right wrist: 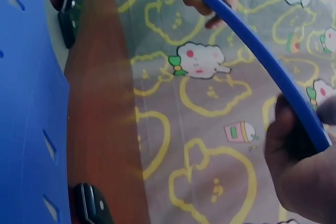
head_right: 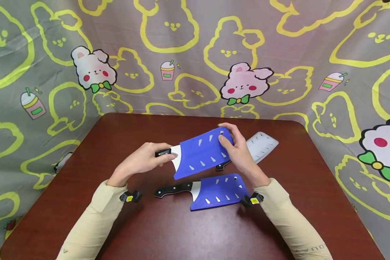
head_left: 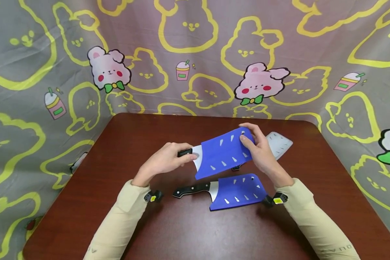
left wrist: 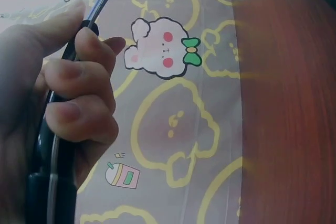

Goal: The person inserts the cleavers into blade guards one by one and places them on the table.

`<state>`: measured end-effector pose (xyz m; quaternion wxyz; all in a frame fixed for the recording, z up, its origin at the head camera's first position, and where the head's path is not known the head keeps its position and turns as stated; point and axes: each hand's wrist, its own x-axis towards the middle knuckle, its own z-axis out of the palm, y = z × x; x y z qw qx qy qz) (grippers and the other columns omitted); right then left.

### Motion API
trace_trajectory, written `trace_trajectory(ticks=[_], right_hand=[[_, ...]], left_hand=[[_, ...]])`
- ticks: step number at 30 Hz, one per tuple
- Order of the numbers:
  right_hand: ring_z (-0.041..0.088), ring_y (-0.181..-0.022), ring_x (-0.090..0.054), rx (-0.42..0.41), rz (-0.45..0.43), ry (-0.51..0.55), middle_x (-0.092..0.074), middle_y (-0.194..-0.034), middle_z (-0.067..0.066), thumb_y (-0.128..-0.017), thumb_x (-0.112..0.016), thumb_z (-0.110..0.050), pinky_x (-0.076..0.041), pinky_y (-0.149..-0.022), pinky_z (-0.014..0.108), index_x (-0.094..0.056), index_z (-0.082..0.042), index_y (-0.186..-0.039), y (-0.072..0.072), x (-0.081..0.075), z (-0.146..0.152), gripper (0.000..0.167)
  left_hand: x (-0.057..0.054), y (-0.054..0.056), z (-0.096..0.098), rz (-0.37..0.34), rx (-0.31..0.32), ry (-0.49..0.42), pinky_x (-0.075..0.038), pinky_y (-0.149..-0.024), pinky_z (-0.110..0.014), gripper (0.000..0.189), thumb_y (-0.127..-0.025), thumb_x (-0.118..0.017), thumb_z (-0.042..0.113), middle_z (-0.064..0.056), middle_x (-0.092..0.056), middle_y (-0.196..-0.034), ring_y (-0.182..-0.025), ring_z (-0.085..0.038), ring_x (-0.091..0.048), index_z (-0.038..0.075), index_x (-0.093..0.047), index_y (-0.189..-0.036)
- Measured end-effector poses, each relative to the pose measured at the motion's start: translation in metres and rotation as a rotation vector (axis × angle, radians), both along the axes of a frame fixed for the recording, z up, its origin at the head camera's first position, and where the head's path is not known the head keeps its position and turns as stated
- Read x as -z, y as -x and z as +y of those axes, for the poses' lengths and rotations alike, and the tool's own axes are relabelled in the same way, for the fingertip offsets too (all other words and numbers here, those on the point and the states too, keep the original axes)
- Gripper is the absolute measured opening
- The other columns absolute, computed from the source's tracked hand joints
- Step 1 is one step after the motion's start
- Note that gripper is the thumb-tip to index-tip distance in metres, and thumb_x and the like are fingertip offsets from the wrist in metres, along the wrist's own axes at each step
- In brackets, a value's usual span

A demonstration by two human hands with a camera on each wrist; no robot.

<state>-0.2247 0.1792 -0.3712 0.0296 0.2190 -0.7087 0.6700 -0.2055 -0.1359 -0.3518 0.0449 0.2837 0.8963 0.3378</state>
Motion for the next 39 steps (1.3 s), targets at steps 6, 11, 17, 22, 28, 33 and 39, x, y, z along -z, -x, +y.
trace_trajectory(ticks=[6,11,17,22,28,33,39], right_hand=[[0.016,-0.084,-0.071,-0.107,-0.101,-0.038,-0.061,-0.109,0.002,-0.103,-0.05,-0.021,-0.06,-0.067,0.035,-0.041,-0.013,-0.139,0.01,0.0,0.012,0.038],[0.015,-0.079,-0.072,-0.109,-0.144,-0.144,-0.067,-0.102,-0.002,-0.102,-0.052,-0.022,-0.059,-0.063,0.033,-0.043,-0.013,-0.136,0.012,-0.002,0.02,0.036],[0.022,-0.072,-0.071,-0.085,-0.122,-0.297,-0.07,-0.098,0.006,-0.098,-0.06,-0.025,-0.054,-0.052,0.037,-0.041,-0.009,-0.138,0.014,-0.002,0.025,0.047],[0.029,-0.07,-0.069,-0.06,-0.113,-0.366,-0.068,-0.105,0.018,-0.099,-0.059,-0.027,-0.051,-0.048,0.039,-0.041,-0.011,-0.14,0.021,0.003,0.027,0.047],[0.025,-0.066,-0.067,-0.034,-0.143,-0.401,-0.066,-0.11,0.021,-0.1,-0.056,-0.03,-0.05,-0.048,0.039,-0.039,-0.014,-0.143,0.034,0.013,0.027,0.049],[0.025,-0.059,-0.06,-0.017,-0.158,-0.382,-0.064,-0.11,0.023,-0.101,-0.054,-0.021,-0.051,-0.053,0.04,-0.036,-0.011,-0.145,0.045,0.022,0.027,0.048],[0.027,-0.067,-0.061,0.021,-0.171,-0.448,-0.059,-0.111,0.023,-0.099,-0.058,-0.013,-0.055,-0.064,0.038,-0.034,-0.012,-0.146,0.057,0.028,0.023,0.053]], left_hand=[[0.002,0.004,-0.002,-0.027,-0.011,-0.009,-0.045,-0.057,-0.028,0.03,-0.092,-0.067,0.04,0.004,-0.059,-0.071,-0.061,-0.011,-0.056,0.019,-0.066,-0.114],[0.0,0.004,-0.004,-0.046,-0.024,-0.017,-0.044,-0.058,-0.028,0.034,-0.089,-0.072,0.036,0.003,-0.061,-0.077,-0.064,-0.011,-0.055,0.018,-0.066,-0.117],[0.0,0.005,-0.008,-0.093,-0.033,0.001,-0.05,-0.059,-0.029,0.037,-0.089,-0.074,0.023,0.0,-0.066,-0.089,-0.067,-0.015,-0.059,0.016,-0.063,-0.123],[0.005,0.01,-0.011,-0.148,-0.043,0.052,-0.053,-0.061,-0.03,0.04,-0.091,-0.071,0.019,-0.004,-0.066,-0.094,-0.066,-0.022,-0.066,0.014,-0.059,-0.128],[0.019,0.023,-0.017,-0.132,-0.078,0.105,-0.051,-0.062,-0.029,0.035,-0.09,-0.072,0.022,-0.001,-0.067,-0.092,-0.069,-0.018,-0.065,0.014,-0.062,-0.123],[0.027,0.034,-0.023,-0.1,-0.128,0.13,-0.047,-0.061,-0.028,0.031,-0.09,-0.072,0.025,-0.001,-0.067,-0.087,-0.069,-0.013,-0.059,0.013,-0.064,-0.117],[0.034,0.048,-0.022,-0.004,-0.171,0.151,-0.045,-0.071,-0.032,0.03,-0.091,-0.07,0.027,-0.003,-0.07,-0.094,-0.078,-0.016,-0.058,0.009,-0.065,-0.114]])
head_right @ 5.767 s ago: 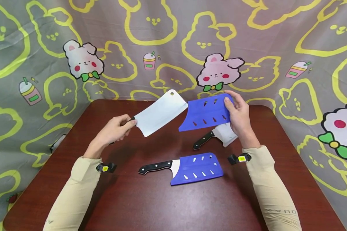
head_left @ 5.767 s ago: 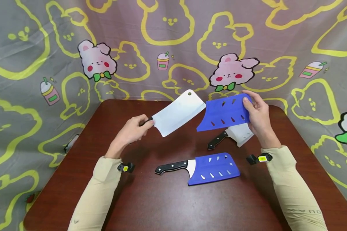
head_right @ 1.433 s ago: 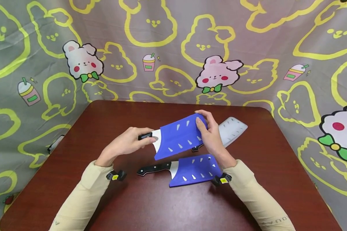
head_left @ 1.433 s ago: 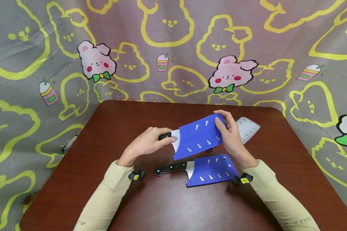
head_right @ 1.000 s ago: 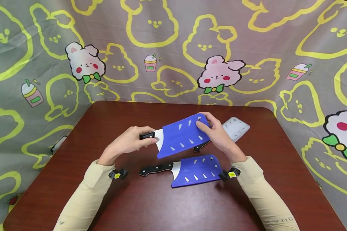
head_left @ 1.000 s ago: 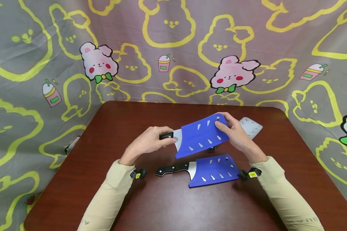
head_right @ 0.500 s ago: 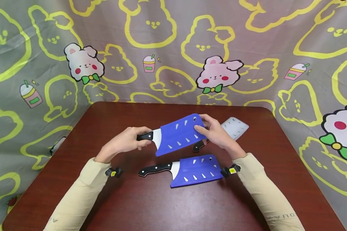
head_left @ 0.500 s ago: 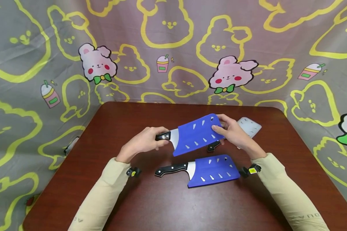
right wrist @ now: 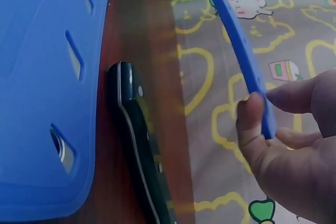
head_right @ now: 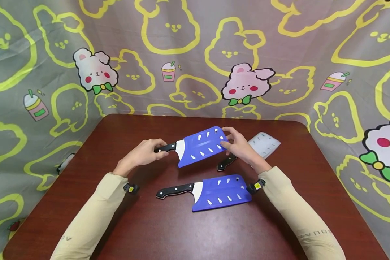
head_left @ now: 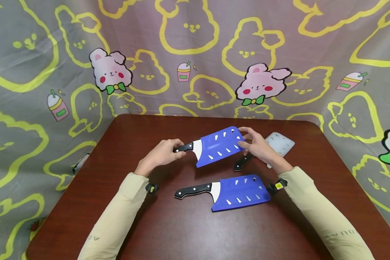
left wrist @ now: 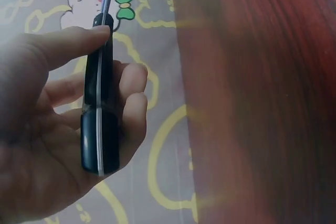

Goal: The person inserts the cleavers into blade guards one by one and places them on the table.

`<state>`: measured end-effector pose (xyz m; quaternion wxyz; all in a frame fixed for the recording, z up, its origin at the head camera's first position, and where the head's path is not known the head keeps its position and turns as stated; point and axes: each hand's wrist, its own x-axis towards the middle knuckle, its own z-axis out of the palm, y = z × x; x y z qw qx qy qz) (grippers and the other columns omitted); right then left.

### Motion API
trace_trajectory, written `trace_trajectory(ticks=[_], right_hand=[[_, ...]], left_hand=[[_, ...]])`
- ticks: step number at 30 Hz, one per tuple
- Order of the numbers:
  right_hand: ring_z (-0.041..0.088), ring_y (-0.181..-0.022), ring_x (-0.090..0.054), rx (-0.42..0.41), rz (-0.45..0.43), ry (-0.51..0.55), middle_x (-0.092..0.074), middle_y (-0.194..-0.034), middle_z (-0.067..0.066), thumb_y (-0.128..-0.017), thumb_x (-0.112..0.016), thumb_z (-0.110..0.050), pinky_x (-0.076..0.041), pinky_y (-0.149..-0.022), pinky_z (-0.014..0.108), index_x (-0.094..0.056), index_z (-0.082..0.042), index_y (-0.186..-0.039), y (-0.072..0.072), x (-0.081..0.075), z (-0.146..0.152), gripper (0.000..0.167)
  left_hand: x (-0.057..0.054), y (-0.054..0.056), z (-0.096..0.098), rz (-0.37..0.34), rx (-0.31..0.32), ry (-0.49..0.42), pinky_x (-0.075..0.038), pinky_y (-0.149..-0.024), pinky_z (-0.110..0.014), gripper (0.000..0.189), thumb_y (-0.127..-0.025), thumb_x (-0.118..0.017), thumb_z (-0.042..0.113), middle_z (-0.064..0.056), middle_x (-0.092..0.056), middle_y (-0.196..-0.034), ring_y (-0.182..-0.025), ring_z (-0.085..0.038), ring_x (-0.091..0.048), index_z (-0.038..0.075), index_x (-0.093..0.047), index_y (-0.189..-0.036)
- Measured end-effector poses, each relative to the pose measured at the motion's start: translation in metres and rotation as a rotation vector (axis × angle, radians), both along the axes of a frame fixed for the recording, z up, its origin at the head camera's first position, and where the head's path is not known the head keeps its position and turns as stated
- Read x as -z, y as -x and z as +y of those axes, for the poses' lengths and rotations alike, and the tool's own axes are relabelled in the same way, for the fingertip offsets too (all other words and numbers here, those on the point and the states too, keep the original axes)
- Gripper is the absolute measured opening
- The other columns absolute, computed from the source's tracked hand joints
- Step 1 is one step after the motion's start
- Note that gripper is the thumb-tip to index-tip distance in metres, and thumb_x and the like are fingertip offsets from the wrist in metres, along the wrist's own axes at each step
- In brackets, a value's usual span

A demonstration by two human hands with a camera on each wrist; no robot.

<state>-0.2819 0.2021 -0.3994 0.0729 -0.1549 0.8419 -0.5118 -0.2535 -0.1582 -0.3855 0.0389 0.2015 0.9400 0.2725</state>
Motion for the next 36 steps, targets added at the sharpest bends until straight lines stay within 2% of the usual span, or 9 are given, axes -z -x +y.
trace_trajectory(ticks=[4,9,12,15,19,22,31,36], right_hand=[[0.026,-0.069,-0.062,-0.017,-0.023,-0.089,-0.058,-0.12,0.024,-0.098,-0.06,-0.013,-0.055,-0.068,0.034,-0.031,-0.01,-0.15,0.01,0.004,-0.001,0.059],[0.026,-0.072,-0.065,-0.045,-0.05,-0.174,-0.052,-0.13,0.028,-0.096,-0.063,-0.017,-0.056,-0.07,0.036,-0.024,-0.006,-0.153,0.023,0.009,-0.004,0.07],[0.028,-0.083,-0.067,-0.064,-0.039,-0.219,-0.047,-0.138,0.031,-0.096,-0.063,-0.018,-0.057,-0.074,0.037,-0.019,-0.002,-0.155,0.031,0.012,-0.006,0.075],[0.034,-0.099,-0.066,-0.088,-0.037,-0.278,-0.037,-0.148,0.031,-0.097,-0.062,-0.02,-0.056,-0.085,0.042,-0.016,-0.001,-0.155,0.036,0.015,-0.008,0.076],[0.042,-0.133,-0.046,-0.108,-0.034,-0.348,-0.029,-0.155,0.028,-0.097,-0.061,-0.023,-0.038,-0.109,0.054,-0.019,-0.002,-0.155,0.038,0.019,-0.012,0.076],[0.043,-0.146,-0.026,-0.108,-0.036,-0.385,-0.029,-0.156,0.026,-0.097,-0.061,-0.026,-0.025,-0.116,0.058,-0.023,-0.003,-0.155,0.04,0.021,-0.015,0.073],[0.043,-0.144,-0.028,-0.131,-0.053,-0.462,-0.034,-0.154,0.025,-0.097,-0.059,-0.031,-0.025,-0.116,0.059,-0.035,-0.005,-0.151,0.049,0.023,-0.016,0.064],[0.044,-0.141,-0.035,-0.144,-0.03,-0.45,-0.04,-0.15,0.025,-0.098,-0.059,-0.028,-0.028,-0.114,0.058,-0.04,-0.004,-0.147,0.051,0.022,-0.016,0.059]], left_hand=[[0.005,0.008,0.004,0.024,-0.014,0.021,-0.048,-0.078,-0.035,0.031,-0.09,-0.07,0.026,-0.006,-0.071,-0.1,-0.084,-0.019,-0.059,0.007,-0.066,-0.115],[0.011,0.017,0.008,0.027,-0.027,0.045,-0.051,-0.086,-0.039,0.032,-0.091,-0.07,0.026,-0.007,-0.071,-0.106,-0.093,-0.021,-0.064,0.007,-0.066,-0.115],[0.015,0.024,0.01,0.028,-0.029,0.053,-0.051,-0.087,-0.04,0.033,-0.091,-0.069,0.027,-0.008,-0.071,-0.106,-0.095,-0.022,-0.064,0.006,-0.066,-0.117],[0.02,0.032,0.014,0.002,-0.027,0.071,-0.05,-0.083,-0.038,0.033,-0.092,-0.068,0.028,-0.007,-0.07,-0.105,-0.091,-0.021,-0.062,0.007,-0.066,-0.116],[0.026,0.04,0.021,-0.048,-0.029,0.105,-0.046,-0.075,-0.034,0.028,-0.092,-0.068,0.029,-0.005,-0.068,-0.098,-0.082,-0.02,-0.058,0.009,-0.068,-0.113],[0.027,0.044,0.023,-0.068,-0.039,0.123,-0.044,-0.073,-0.033,0.027,-0.092,-0.068,0.029,-0.005,-0.066,-0.094,-0.079,-0.02,-0.057,0.009,-0.068,-0.111],[0.032,0.05,0.025,-0.093,-0.05,0.158,-0.045,-0.072,-0.032,0.026,-0.092,-0.068,0.029,-0.004,-0.066,-0.09,-0.076,-0.019,-0.058,0.009,-0.069,-0.108],[0.03,0.051,0.026,-0.079,-0.061,0.162,-0.05,-0.081,-0.037,0.029,-0.095,-0.063,0.029,-0.007,-0.069,-0.108,-0.091,-0.021,-0.063,0.01,-0.067,-0.117]])
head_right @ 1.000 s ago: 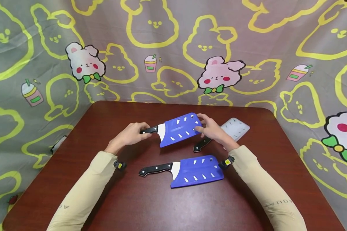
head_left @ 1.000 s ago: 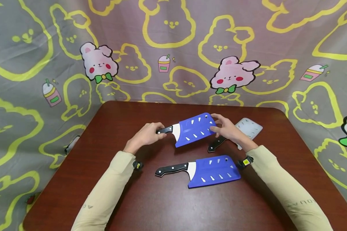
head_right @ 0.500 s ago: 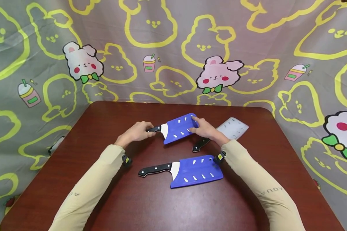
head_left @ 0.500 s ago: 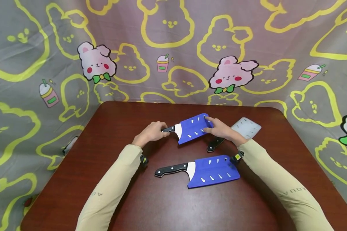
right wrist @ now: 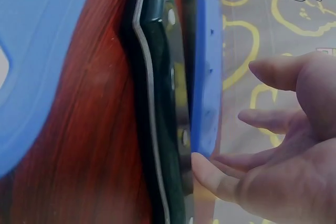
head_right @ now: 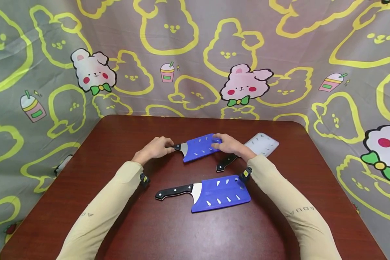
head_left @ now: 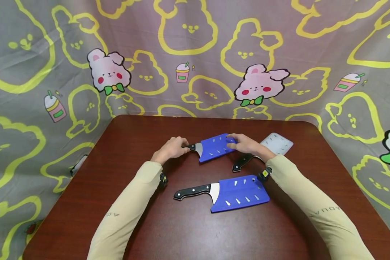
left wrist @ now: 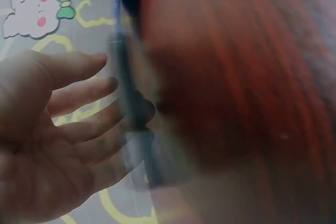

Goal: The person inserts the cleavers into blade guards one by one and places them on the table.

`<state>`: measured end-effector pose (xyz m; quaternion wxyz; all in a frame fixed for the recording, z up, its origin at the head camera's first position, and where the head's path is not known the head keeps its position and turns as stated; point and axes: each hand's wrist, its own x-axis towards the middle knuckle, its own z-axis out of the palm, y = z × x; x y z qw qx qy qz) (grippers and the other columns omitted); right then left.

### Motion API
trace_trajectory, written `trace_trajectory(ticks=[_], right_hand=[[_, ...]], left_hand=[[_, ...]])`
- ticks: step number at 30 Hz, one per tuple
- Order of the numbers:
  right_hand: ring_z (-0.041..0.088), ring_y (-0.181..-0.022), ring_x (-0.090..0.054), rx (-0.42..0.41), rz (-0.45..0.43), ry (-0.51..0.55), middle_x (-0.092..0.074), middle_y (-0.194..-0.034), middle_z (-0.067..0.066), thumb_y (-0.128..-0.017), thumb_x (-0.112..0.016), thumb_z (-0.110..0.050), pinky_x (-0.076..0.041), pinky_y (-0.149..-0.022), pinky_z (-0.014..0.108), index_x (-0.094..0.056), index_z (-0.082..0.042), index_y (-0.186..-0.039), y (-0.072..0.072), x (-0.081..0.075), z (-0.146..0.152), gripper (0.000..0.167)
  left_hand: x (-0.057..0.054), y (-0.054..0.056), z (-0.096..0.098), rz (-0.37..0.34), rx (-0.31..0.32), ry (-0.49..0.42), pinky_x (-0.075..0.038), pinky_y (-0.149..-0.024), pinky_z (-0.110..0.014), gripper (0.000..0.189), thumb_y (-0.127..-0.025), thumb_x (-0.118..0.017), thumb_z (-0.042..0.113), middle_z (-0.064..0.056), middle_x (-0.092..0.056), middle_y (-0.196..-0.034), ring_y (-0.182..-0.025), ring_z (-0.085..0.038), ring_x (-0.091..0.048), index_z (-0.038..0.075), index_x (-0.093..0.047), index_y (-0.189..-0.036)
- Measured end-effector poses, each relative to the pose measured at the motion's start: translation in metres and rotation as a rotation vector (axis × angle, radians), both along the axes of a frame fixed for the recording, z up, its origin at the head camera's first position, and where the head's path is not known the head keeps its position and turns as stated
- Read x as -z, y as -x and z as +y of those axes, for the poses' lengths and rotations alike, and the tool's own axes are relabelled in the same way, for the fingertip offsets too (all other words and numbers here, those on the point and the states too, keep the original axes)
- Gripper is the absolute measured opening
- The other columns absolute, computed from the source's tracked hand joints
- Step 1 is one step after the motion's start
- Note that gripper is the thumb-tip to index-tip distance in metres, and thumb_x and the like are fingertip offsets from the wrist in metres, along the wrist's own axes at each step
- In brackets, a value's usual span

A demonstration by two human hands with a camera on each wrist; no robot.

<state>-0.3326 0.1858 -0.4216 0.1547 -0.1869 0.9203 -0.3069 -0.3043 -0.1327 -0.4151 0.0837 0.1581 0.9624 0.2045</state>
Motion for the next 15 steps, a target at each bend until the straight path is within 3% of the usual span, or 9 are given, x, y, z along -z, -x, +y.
trace_trajectory(ticks=[3,7,15], right_hand=[[0.045,-0.138,-0.038,-0.012,0.029,0.024,-0.043,-0.148,0.025,-0.098,-0.059,-0.026,-0.031,-0.113,0.059,-0.044,-0.003,-0.144,-0.002,-0.002,0.0,0.054],[0.043,-0.135,-0.042,-0.015,0.075,0.064,-0.047,-0.144,0.024,-0.098,-0.059,-0.024,-0.035,-0.109,0.059,-0.049,-0.003,-0.14,-0.008,-0.004,0.006,0.047],[0.031,-0.114,-0.062,-0.015,0.271,0.135,-0.064,-0.127,0.017,-0.1,-0.055,-0.021,-0.051,-0.089,0.049,-0.059,-0.008,-0.129,-0.027,-0.015,0.036,0.032]], left_hand=[[-0.005,0.0,-0.002,0.021,-0.005,-0.022,-0.052,-0.085,-0.038,0.03,-0.098,-0.059,0.028,-0.008,-0.069,-0.115,-0.099,-0.022,-0.064,0.011,-0.066,-0.121],[-0.013,-0.002,-0.006,0.039,0.006,-0.05,-0.052,-0.083,-0.038,0.028,-0.1,-0.056,0.03,-0.006,-0.07,-0.109,-0.096,-0.021,-0.065,0.012,-0.067,-0.119],[-0.029,-0.008,-0.029,0.064,0.075,-0.054,-0.052,-0.083,-0.039,0.028,-0.101,-0.054,0.03,-0.007,-0.07,-0.109,-0.095,-0.021,-0.066,0.012,-0.067,-0.118]])
